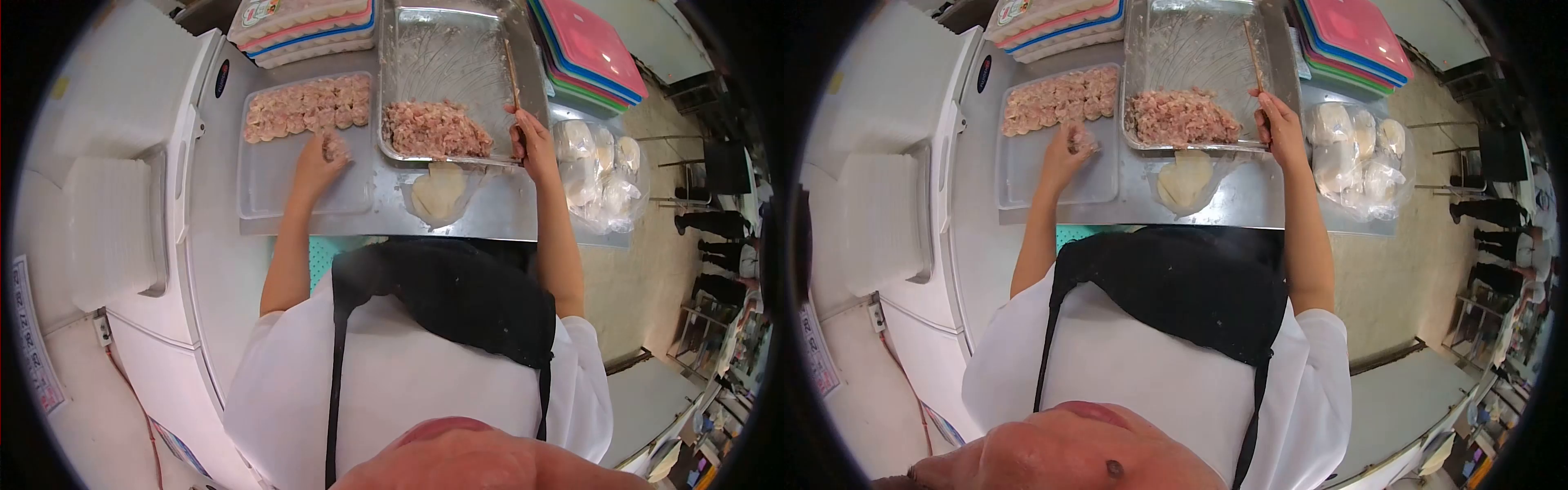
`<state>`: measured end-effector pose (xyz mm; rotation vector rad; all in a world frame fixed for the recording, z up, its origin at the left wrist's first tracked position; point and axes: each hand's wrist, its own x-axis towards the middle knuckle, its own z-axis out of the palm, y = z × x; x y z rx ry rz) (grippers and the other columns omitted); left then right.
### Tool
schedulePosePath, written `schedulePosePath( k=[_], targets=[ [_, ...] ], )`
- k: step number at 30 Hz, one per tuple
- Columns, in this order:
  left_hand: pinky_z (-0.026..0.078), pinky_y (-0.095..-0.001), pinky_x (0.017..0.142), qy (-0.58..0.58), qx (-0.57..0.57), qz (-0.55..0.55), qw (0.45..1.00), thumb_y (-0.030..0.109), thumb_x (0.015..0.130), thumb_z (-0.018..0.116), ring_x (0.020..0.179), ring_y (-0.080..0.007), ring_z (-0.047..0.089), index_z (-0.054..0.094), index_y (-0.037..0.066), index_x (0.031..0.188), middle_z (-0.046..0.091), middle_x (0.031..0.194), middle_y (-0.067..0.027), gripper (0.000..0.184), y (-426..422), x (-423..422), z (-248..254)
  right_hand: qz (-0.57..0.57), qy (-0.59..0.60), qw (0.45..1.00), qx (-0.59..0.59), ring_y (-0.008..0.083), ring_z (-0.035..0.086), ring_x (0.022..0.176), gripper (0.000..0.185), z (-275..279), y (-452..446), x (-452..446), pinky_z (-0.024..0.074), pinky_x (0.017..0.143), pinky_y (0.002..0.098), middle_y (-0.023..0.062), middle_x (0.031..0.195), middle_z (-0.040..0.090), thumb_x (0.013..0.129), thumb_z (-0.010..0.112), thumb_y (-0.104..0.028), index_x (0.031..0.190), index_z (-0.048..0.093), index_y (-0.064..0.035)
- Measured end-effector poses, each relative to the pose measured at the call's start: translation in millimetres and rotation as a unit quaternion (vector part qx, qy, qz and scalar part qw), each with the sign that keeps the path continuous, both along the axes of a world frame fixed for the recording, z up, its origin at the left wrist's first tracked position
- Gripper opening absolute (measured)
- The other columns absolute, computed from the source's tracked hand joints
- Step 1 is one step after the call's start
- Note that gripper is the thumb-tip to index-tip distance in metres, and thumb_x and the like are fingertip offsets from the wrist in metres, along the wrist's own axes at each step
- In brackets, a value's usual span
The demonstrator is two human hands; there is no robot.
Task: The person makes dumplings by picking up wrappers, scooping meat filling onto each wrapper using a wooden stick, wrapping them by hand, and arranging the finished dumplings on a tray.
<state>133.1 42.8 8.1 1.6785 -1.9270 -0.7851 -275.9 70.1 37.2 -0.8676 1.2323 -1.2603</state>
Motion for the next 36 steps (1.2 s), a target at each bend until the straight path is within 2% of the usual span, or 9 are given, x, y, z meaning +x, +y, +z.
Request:
schedulePosePath(
  k=[1,4,10,13,25,28,31,34,36],
  targets=[
    [0.044,-0.0423,0.091,0.018,0.032,0.01,0.999,0.023,0.073,0.073,0.108,-0.0379,0.056,0.042,0.003,0.133,0.054,0.124,-0.0242,0.07,1,-13,3,-0.003,-0.005,1.0,-0.004,0.0043,0.034,0.046,0.033,0,0,0,0.0236,0.042,0.0204,-0.0038,0.062,0.044,0.096,0.054,-0.03,0.117,0.06,-0.0053],
    [0.045,-0.0427,0.089,0.006,-0.126,-0.007,0.992,0.019,0.077,0.07,0.105,-0.0394,0.057,0.037,0.002,0.136,0.055,0.122,-0.0251,0.07,-2,-39,-8,-0.013,-0.001,1.0,-0.003,0.004,0.034,0.046,0.034,-1,0,0,0.0236,0.042,0.0202,-0.0045,0.062,0.044,0.096,0.053,-0.03,0.119,0.06,-0.0056],
    [0.046,-0.0442,0.088,-0.041,-0.118,-0.018,0.992,0.014,0.079,0.066,0.107,-0.0411,0.055,0.036,-0.002,0.135,0.054,0.121,-0.0259,0.066,-20,-46,-24,-0.006,0.004,1.0,-0.011,0.0038,0.033,0.046,0.035,-3,1,0,0.0233,0.042,0.0201,-0.0049,0.061,0.044,0.096,0.053,-0.03,0.12,0.06,-0.0063],
    [0.044,-0.0439,0.091,-0.095,-0.068,-0.036,0.993,0.011,0.077,0.068,0.113,-0.041,0.052,0.027,0.01,0.144,0.052,0.125,-0.0247,0.078,-26,-49,-19,-0.008,-0.005,1.0,-0.003,0.0036,0.034,0.046,0.033,0,1,2,0.0237,0.042,0.0198,-0.0052,0.061,0.043,0.096,0.055,-0.029,0.12,0.06,-0.0068],
    [0.043,-0.0428,0.094,0.025,-0.129,-0.015,0.991,0.009,0.078,0.067,0.114,-0.041,0.052,0.032,0.009,0.142,0.053,0.125,-0.0241,0.073,-17,-29,-18,0.021,0.064,0.998,-0.007,0.0031,0.034,0.047,0.031,0,-1,3,0.025,0.042,0.019,-0.0064,0.061,0.042,0.095,0.057,-0.026,0.119,0.061,-0.0073],
    [0.045,-0.0434,0.091,-0.05,-0.135,-0.045,0.989,0.011,0.078,0.068,0.109,-0.0412,0.054,0.032,0.009,0.142,0.054,0.124,-0.0243,0.073,-27,-33,-33,0.025,0.081,0.996,0.008,0.0031,0.034,0.047,0.031,3,-1,5,0.0249,0.042,0.0189,-0.006,0.062,0.043,0.095,0.056,-0.025,0.12,0.061,-0.0077],
    [0.046,-0.0445,0.086,0.033,-0.124,-0.041,0.991,0.012,0.08,0.064,0.104,-0.0419,0.056,0.033,0.008,0.141,0.055,0.122,-0.0248,0.069,-22,-31,-23,0.03,0.085,0.996,0.008,0.0032,0.037,0.05,0.03,5,0,6,0.0275,0.044,0.0189,-0.0052,0.063,0.044,0.096,0.055,-0.025,0.12,0.061,-0.0075],
    [0.045,-0.0471,0.084,-0.013,-0.029,0.006,0.999,0.005,0.08,0.054,0.099,-0.0455,0.056,0.028,0.017,0.145,0.054,0.121,-0.028,0.071,-27,-15,-29,0.032,0.048,0.998,0.013,0.0027,0.043,0.056,0.031,8,0,4,0.0339,0.049,0.0178,-0.0047,0.067,0.048,0.097,0.054,-0.026,0.12,0.061,-0.0062],
    [0.045,-0.0472,0.083,-0.003,-0.072,-0.006,0.997,0.003,0.079,0.051,0.097,-0.0461,0.056,0.028,0.015,0.146,0.054,0.119,-0.0292,0.071,-25,-15,-24,0.043,0.153,0.987,0.009,0.0059,0.049,0.061,0.033,8,-2,-1,0.0386,0.054,0.0203,-0.0009,0.076,0.055,0.097,0.053,-0.026,0.122,0.06,-0.006]
  ],
)
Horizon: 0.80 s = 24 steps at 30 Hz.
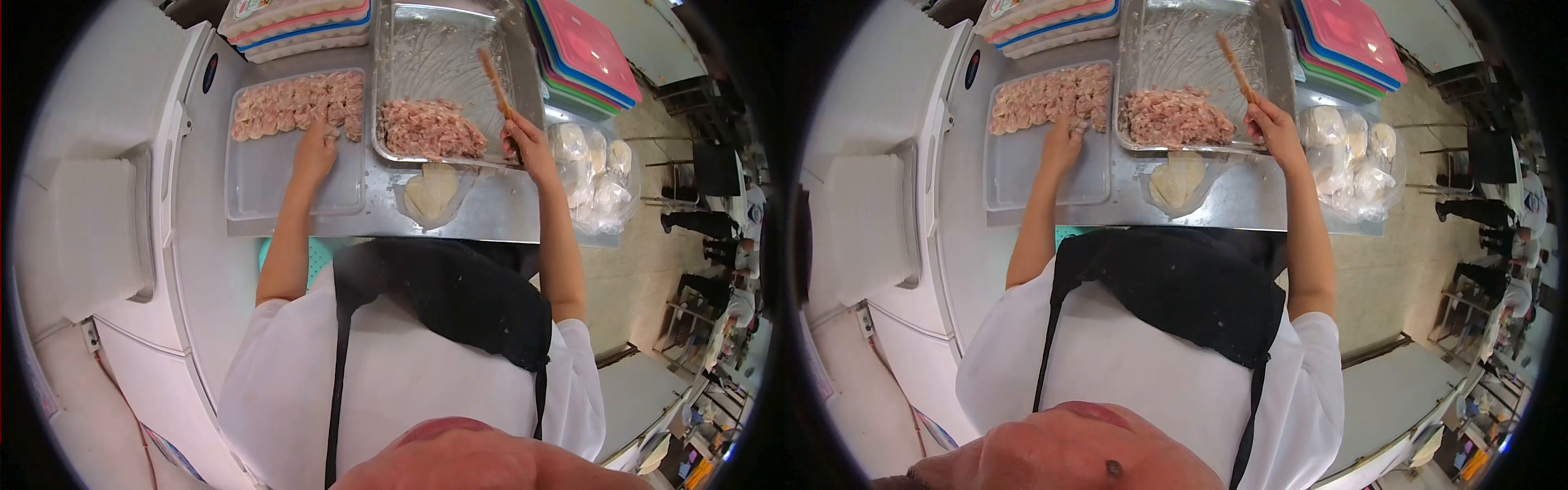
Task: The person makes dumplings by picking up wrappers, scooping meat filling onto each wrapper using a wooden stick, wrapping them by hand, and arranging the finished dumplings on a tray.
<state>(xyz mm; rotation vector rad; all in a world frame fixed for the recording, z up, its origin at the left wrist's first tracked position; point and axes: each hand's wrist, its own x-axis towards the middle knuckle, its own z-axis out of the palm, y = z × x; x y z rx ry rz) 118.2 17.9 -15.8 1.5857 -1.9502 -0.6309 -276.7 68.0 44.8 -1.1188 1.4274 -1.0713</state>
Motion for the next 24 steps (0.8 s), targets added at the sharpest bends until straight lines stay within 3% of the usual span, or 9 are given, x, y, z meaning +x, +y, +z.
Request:
schedulePosePath(
  k=[2,4,7,8,11,13,18,20,24],
  targets=[
    [0.045,-0.0467,0.084,0.008,-0.012,-0.004,1.0,0.003,0.079,0.05,0.097,-0.0462,0.056,0.028,0.012,0.145,0.054,0.119,-0.03,0.071,0,0,7,0.053,0.169,0.983,-0.054,0.0112,0.055,0.066,0.032,3,0,-3,0.0431,0.057,0.0246,0.0031,0.081,0.06,0.096,0.053,-0.027,0.118,0.062,-0.0064],
    [0.045,-0.0456,0.087,0.017,0.008,-0.001,1.0,0.003,0.078,0.05,0.1,-0.0457,0.055,0.028,0.007,0.144,0.052,0.122,-0.0304,0.07,-8,3,4,0.141,0.391,0.897,-0.151,0.0184,0.061,0.069,0.029,35,8,9,0.0474,0.06,0.0309,0.0073,0.083,0.065,0.094,0.055,-0.029,0.11,0.066,-0.0075],
    [0.043,-0.0452,0.092,-0.006,-0.082,0.014,0.996,0.003,0.078,0.05,0.106,-0.0444,0.053,0.033,0.0,0.14,0.051,0.124,-0.029,0.064,-16,11,-24,0.251,0.533,0.8,-0.115,0.034,0.063,0.08,0.025,59,18,37,0.0493,0.07,0.0448,0.0141,0.084,0.066,0.089,0.057,-0.031,0.093,0.07,-0.0101],
    [0.042,-0.0454,0.093,-0.008,-0.088,0.015,0.996,0.005,0.079,0.051,0.107,-0.0439,0.053,0.035,-0.001,0.139,0.052,0.125,-0.0282,0.062,-16,12,-28,0.252,0.549,0.785,-0.139,0.032,0.064,0.079,0.032,44,17,36,0.0494,0.068,0.0444,0.0108,0.079,0.067,0.09,0.055,-0.038,0.088,0.07,-0.0105],
    [0.041,-0.0456,0.095,-0.008,-0.129,0.041,0.991,0.007,0.08,0.054,0.109,-0.0419,0.053,0.042,-0.001,0.132,0.054,0.122,-0.025,0.053,-10,7,-12,0.244,0.576,0.775,-0.093,0.0317,0.064,0.077,0.031,20,2,16,0.0494,0.066,0.0432,0.0108,0.08,0.067,0.09,0.054,-0.039,0.088,0.07,-0.0127],
    [0.042,-0.0452,0.093,0.004,-0.178,0.094,0.979,0.008,0.08,0.057,0.106,-0.0396,0.055,0.051,0.0,0.123,0.058,0.115,-0.022,0.044,5,-8,5,0.231,0.603,0.753,-0.126,0.0305,0.064,0.076,0.032,19,2,9,0.0494,0.063,0.0424,0.0094,0.078,0.067,0.089,0.055,-0.041,0.086,0.07,-0.0131],
    [0.045,-0.0424,0.085,0.157,-0.185,-0.228,0.943,0.005,0.079,0.065,0.092,-0.0311,0.058,0.057,0.004,0.094,0.061,0.091,-0.0124,0.017,69,-72,46,0.253,0.657,0.705,-0.089,0.0302,0.062,0.074,0.024,89,6,23,0.048,0.061,0.0421,0.0085,0.077,0.063,0.089,0.057,-0.033,0.084,0.07,-0.0141],
    [0.046,-0.0422,0.086,0.121,-0.136,-0.364,0.913,0.009,0.077,0.065,0.097,-0.0327,0.057,0.059,0.005,0.098,0.06,0.098,-0.0131,0.023,82,-91,30,0.234,0.632,0.714,-0.188,0.0294,0.062,0.072,0.022,89,4,25,0.0478,0.059,0.0412,0.0076,0.074,0.061,0.088,0.059,-0.032,0.082,0.07,-0.0141],
    [0.045,-0.0411,0.086,0.018,-0.099,-0.333,0.938,0.015,0.077,0.067,0.098,-0.0304,0.055,0.064,0.007,0.098,0.061,0.099,-0.0106,0.022,90,-100,8,0.193,0.616,0.698,-0.309,0.0277,0.061,0.07,0.02,74,-8,29,0.0476,0.058,0.0399,0.0061,0.071,0.059,0.087,0.061,-0.03,0.08,0.069,-0.0137]
  ],
)
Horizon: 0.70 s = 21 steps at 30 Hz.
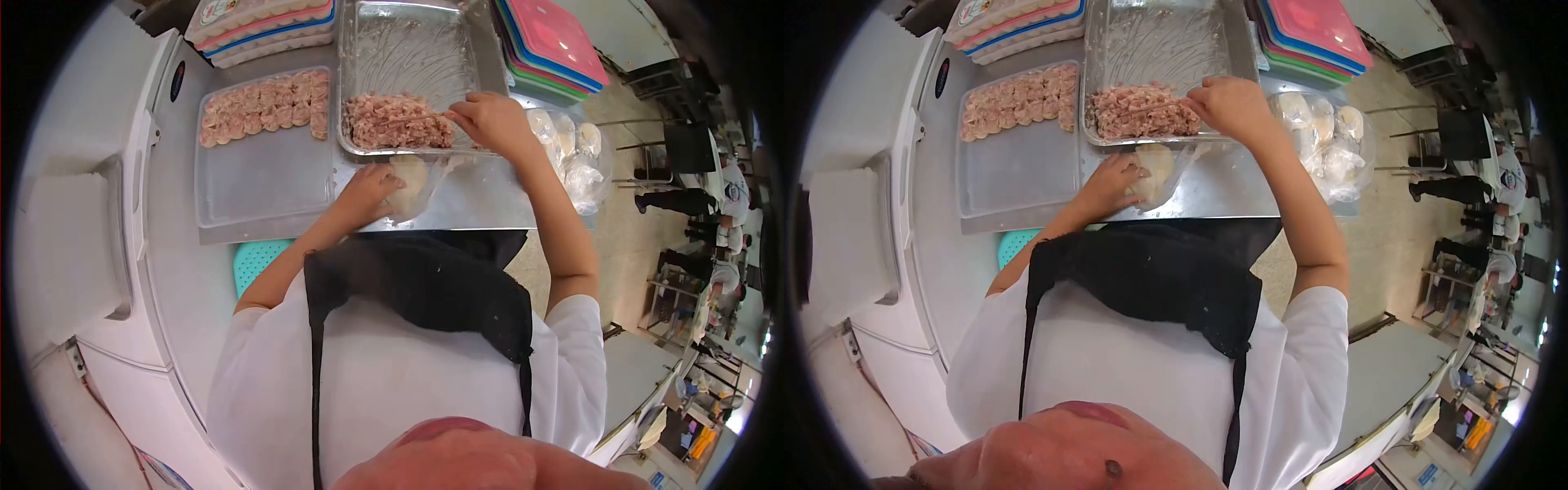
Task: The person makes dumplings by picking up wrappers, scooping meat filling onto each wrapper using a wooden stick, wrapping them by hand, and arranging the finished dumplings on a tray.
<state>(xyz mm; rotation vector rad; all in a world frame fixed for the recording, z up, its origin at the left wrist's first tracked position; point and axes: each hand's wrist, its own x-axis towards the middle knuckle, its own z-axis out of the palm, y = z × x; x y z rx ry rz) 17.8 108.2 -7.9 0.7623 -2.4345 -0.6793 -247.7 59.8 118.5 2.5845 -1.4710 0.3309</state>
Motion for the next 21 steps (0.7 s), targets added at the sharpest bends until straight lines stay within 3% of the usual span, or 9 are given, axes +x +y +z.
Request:
schedulePosePath(
  k=[2,6,8,13,17,21],
  targets=[
    [0.043,-0.0409,0.089,-0.04,0.042,-0.015,0.998,0.017,0.079,0.067,0.1,-0.0307,0.054,0.066,0.008,0.1,0.061,0.101,-0.0103,0.023,-5,5,5,0.0,0.002,1.0,0.002,0.027,0.061,0.07,0.02,-5,-1,0,0.0481,0.059,0.0397,0.0057,0.071,0.059,0.087,0.06,-0.031,0.081,0.069,-0.0141],
    [0.044,-0.0404,0.087,0.058,0.008,0.002,0.998,0.017,0.078,0.066,0.098,-0.0296,0.055,0.067,0.009,0.101,0.06,0.102,-0.0091,0.024,-12,3,-8,0.011,0.037,0.999,0.01,0.029,0.063,0.068,0.026,-34,-7,2,0.0498,0.058,0.0425,0.0074,0.07,0.061,0.089,0.056,-0.034,0.077,0.067,-0.0125],
    [0.045,-0.0401,0.084,0.068,-0.028,-0.003,0.997,0.017,0.073,0.068,0.096,-0.028,0.055,0.068,0.01,0.103,0.061,0.103,-0.0077,0.031,-14,2,-11,-0.021,0.034,0.996,0.079,0.0308,0.063,0.068,0.03,-46,-1,8,0.0496,0.058,0.0443,0.0096,0.071,0.063,0.09,0.053,-0.036,0.077,0.065,-0.0114],
    [0.046,-0.0409,0.084,0.024,0.007,-0.073,0.997,0.015,0.075,0.069,0.097,-0.0305,0.057,0.066,0.009,0.103,0.061,0.1,-0.0092,0.029,-14,4,-6,-0.051,0.032,0.981,0.183,0.0348,0.064,0.069,0.035,-60,14,17,0.0493,0.061,0.048,0.0142,0.072,0.065,0.092,0.048,-0.039,0.081,0.066,-0.0117],
    [0.048,-0.0403,0.08,-0.03,0.091,-0.07,0.993,0.016,0.077,0.068,0.092,-0.0307,0.06,0.065,0.008,0.102,0.061,0.097,-0.0103,0.026,-15,0,-3,-0.058,-0.034,0.963,0.26,0.0348,0.064,0.073,0.034,-58,22,15,0.049,0.065,0.0481,0.0151,0.075,0.066,0.092,0.049,-0.04,0.088,0.069,-0.0121],
    [0.049,-0.0405,0.077,0.011,0.081,-0.084,0.993,0.017,0.081,0.065,0.087,-0.03,0.062,0.066,0.007,0.1,0.063,0.093,-0.011,0.021,-17,3,-4,-0.088,-0.148,0.941,0.292,0.0343,0.064,0.076,0.032,-48,15,17,0.0489,0.066,0.0468,0.0144,0.077,0.066,0.091,0.052,-0.039,0.092,0.07,-0.013]
  ],
)
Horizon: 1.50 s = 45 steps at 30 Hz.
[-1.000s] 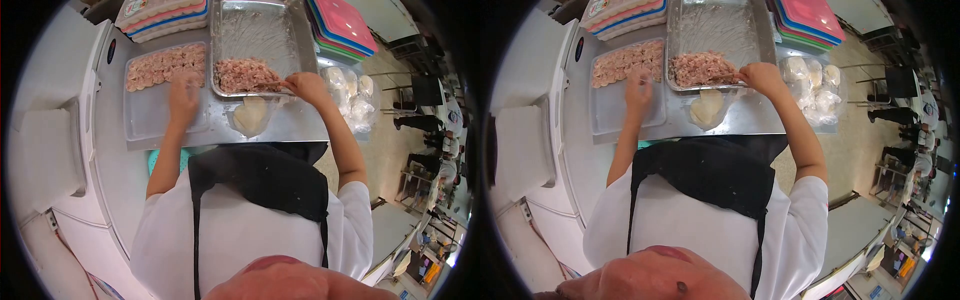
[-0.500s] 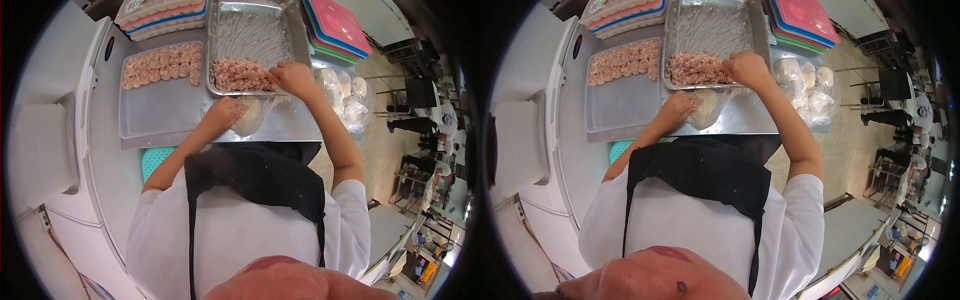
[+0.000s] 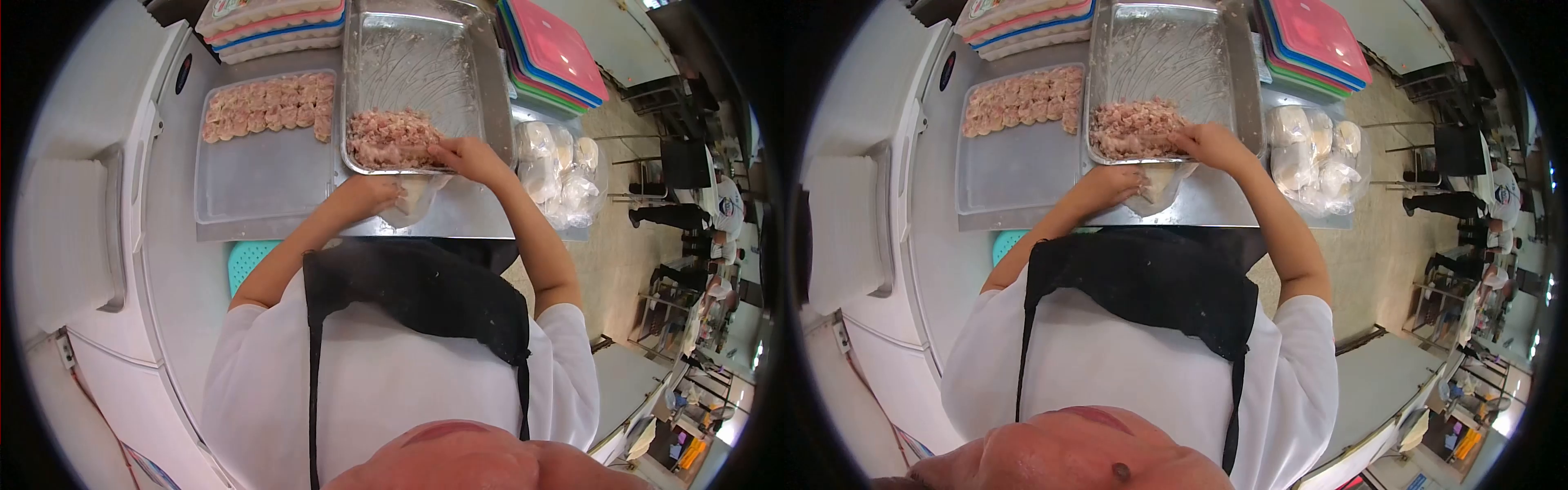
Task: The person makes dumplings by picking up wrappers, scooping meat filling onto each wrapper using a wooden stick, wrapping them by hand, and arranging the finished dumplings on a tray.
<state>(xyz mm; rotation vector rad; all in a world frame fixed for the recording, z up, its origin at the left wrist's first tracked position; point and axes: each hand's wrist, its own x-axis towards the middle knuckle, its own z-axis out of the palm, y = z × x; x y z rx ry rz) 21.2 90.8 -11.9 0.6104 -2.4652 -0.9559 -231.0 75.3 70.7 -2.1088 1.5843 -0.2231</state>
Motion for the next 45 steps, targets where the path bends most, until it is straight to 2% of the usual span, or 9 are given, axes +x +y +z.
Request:
schedulePosePath(
  k=[5,11,17,23,29,32,35,38,45],
  targets=[
    [0.049,-0.0415,0.076,-0.052,-0.027,0.013,0.998,0.02,0.084,0.061,0.085,-0.0322,0.063,0.066,0.006,0.096,0.065,0.094,-0.013,0.019,-16,-3,-11,0.074,0.15,0.962,-0.217,0.0297,0.064,0.073,0.029,19,-36,11,0.0488,0.06,0.0413,0.008,0.08,0.065,0.09,0.053,-0.039,0.089,0.069,-0.015],
    [0.049,-0.0425,0.073,-0.007,0.028,0.036,0.999,0.021,0.087,0.059,0.08,-0.0344,0.062,0.065,0.004,0.092,0.064,0.085,-0.0152,0.019,-35,-3,6,0.085,0.203,0.963,-0.158,0.0336,0.063,0.067,0.03,-1,-27,39,0.0494,0.06,0.0454,0.0115,0.075,0.066,0.09,0.05,-0.037,0.083,0.067,-0.0124],
    [0.049,-0.0415,0.075,-0.002,0.004,0.036,0.999,0.022,0.087,0.061,0.083,-0.0347,0.062,0.065,0.003,0.093,0.064,0.091,-0.016,0.021,-25,-2,9,0.002,-0.047,0.999,-0.021,0.0321,0.063,0.07,0.028,-8,-1,8,0.048,0.061,0.0432,0.0117,0.074,0.065,0.09,0.056,-0.037,0.089,0.07,-0.0128],
    [0.05,-0.0408,0.075,0.073,-0.074,0.021,0.994,0.02,0.085,0.063,0.086,-0.035,0.062,0.064,0.002,0.095,0.064,0.094,-0.0168,0.021,-12,-6,19,0.037,0.099,0.973,-0.206,0.0328,0.063,0.073,0.033,12,-16,-29,0.0497,0.063,0.0432,0.0113,0.08,0.066,0.091,0.052,-0.042,0.091,0.071,-0.0155],
    [0.05,-0.0387,0.073,0.035,-0.047,0.0,0.998,0.019,0.085,0.063,0.083,-0.0338,0.062,0.064,0.001,0.093,0.064,0.093,-0.0162,0.019,-20,-23,18,0.017,0.12,0.992,-0.038,0.0317,0.064,0.075,0.036,-6,3,-33,0.0503,0.064,0.0424,0.011,0.076,0.067,0.091,0.051,-0.045,0.091,0.073,-0.0162],
    [0.05,-0.0387,0.072,0.057,-0.051,-0.015,0.997,0.019,0.084,0.063,0.082,-0.0331,0.063,0.064,0.002,0.093,0.064,0.091,-0.0159,0.019,-22,-30,17,-0.037,0.004,0.999,0.002,0.0311,0.064,0.075,0.034,-18,4,-49,0.0503,0.065,0.0416,0.0108,0.073,0.067,0.091,0.052,-0.044,0.092,0.073,-0.0165],
    [0.051,-0.0386,0.072,0.05,-0.062,0.002,0.997,0.019,0.084,0.064,0.081,-0.0325,0.063,0.065,0.002,0.093,0.065,0.09,-0.0155,0.02,-29,-38,14,-0.045,-0.015,0.999,-0.02,0.0305,0.062,0.069,0.026,-12,1,-55,0.0478,0.062,0.0417,0.0121,0.073,0.064,0.09,0.058,-0.035,0.096,0.071,-0.0131],
    [0.051,-0.0384,0.072,0.054,-0.062,0.034,0.996,0.021,0.083,0.064,0.082,-0.0323,0.063,0.065,0.002,0.095,0.065,0.092,-0.0153,0.022,-34,-49,14,-0.007,0.034,0.976,-0.215,0.0288,0.063,0.072,0.024,4,-6,-47,0.0481,0.062,0.0406,0.0096,0.075,0.064,0.09,0.059,-0.034,0.096,0.072,-0.0147],
    [0.046,-0.0416,0.087,0.084,-0.071,0.007,0.994,0.025,0.082,0.065,0.097,-0.0344,0.059,0.064,0.003,0.095,0.065,0.103,-0.0138,0.025,-25,-38,-6,-0.026,0.034,0.987,-0.155,0.0292,0.064,0.078,0.029,-34,-8,-42,0.0498,0.065,0.0407,0.0079,0.08,0.066,0.089,0.056,-0.04,0.096,0.073,-0.0173]
  ],
)
